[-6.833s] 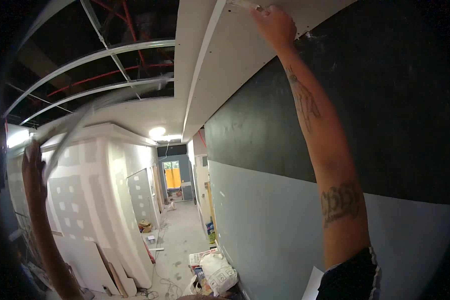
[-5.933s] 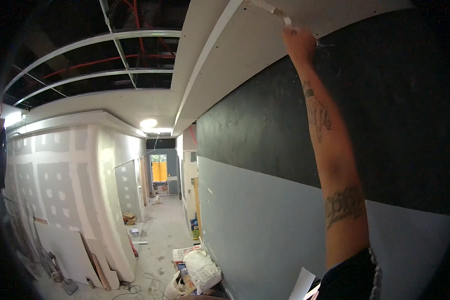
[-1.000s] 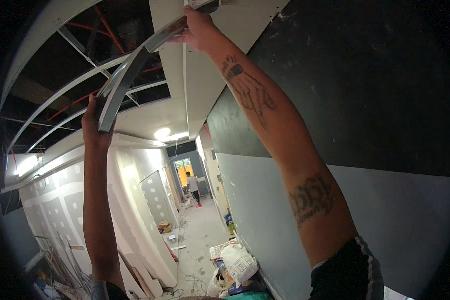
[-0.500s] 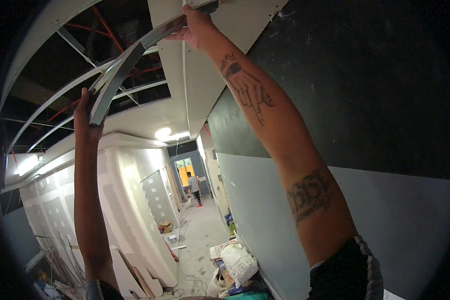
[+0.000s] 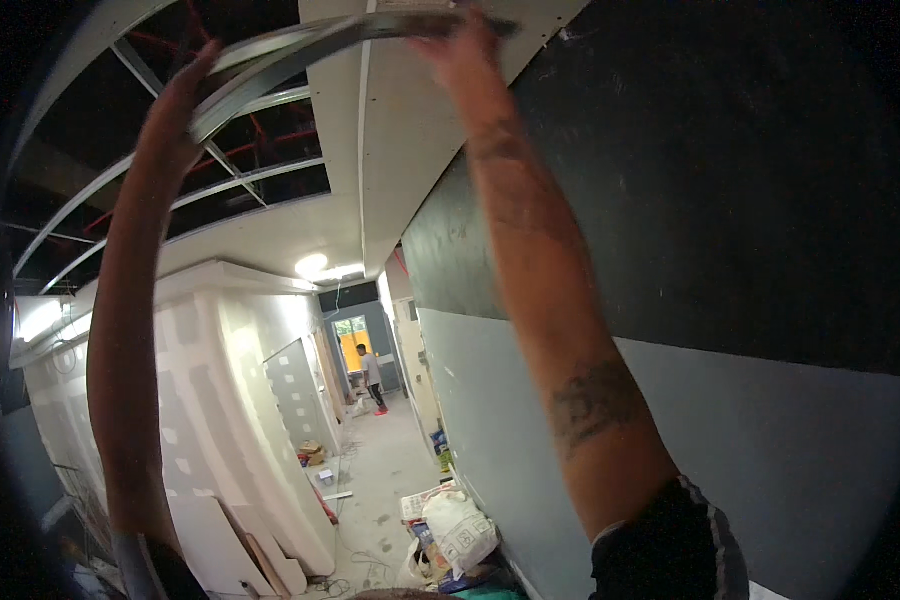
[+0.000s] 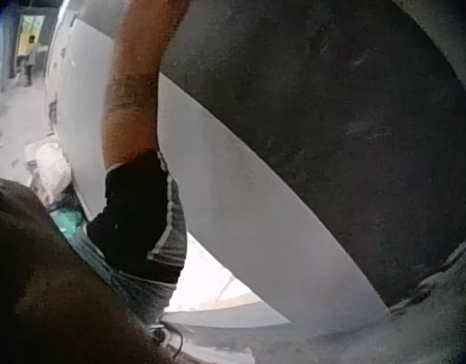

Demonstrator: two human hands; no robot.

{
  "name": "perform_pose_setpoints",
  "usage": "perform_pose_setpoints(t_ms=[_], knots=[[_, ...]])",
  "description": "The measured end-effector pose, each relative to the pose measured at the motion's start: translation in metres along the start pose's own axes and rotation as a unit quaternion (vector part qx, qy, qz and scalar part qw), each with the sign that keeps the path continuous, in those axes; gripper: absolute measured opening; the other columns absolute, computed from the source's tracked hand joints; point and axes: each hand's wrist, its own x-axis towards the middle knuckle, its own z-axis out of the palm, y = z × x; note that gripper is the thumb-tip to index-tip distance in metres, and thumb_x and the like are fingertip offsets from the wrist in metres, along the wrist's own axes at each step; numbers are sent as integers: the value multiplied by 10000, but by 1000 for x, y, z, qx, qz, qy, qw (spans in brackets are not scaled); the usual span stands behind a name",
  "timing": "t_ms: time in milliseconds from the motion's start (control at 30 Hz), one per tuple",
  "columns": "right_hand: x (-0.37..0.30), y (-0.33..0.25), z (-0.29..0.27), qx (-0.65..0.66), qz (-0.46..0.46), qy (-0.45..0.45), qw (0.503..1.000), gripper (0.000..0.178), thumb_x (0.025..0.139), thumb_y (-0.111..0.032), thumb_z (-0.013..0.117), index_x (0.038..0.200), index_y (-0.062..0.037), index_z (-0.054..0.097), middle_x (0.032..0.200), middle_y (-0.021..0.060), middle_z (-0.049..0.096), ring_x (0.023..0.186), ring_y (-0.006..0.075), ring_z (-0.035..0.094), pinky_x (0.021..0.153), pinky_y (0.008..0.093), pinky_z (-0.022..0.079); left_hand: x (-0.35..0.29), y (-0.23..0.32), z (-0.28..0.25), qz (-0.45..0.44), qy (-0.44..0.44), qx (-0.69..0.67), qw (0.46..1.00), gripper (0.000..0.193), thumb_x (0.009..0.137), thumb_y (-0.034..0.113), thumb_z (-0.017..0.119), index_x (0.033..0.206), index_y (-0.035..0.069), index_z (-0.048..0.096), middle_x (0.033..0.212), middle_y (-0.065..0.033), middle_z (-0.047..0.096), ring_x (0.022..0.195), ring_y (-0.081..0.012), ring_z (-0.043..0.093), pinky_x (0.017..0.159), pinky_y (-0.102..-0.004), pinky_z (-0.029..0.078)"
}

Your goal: Positioning and installing metal tracks for drywall partitions on a ceiling.

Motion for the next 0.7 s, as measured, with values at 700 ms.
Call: perform_pose_setpoints(t_ms=[700], knots=[[-9,-15,59,145,203,48,967,267,894,-191,456,975,64,453,869,180,560,726,311,612,719,437,542,-62,-50,-80,-55,73,-90,992,274,842,304,570,957,56,562,893,-78,597,759,-158,591,655,-239,507]])
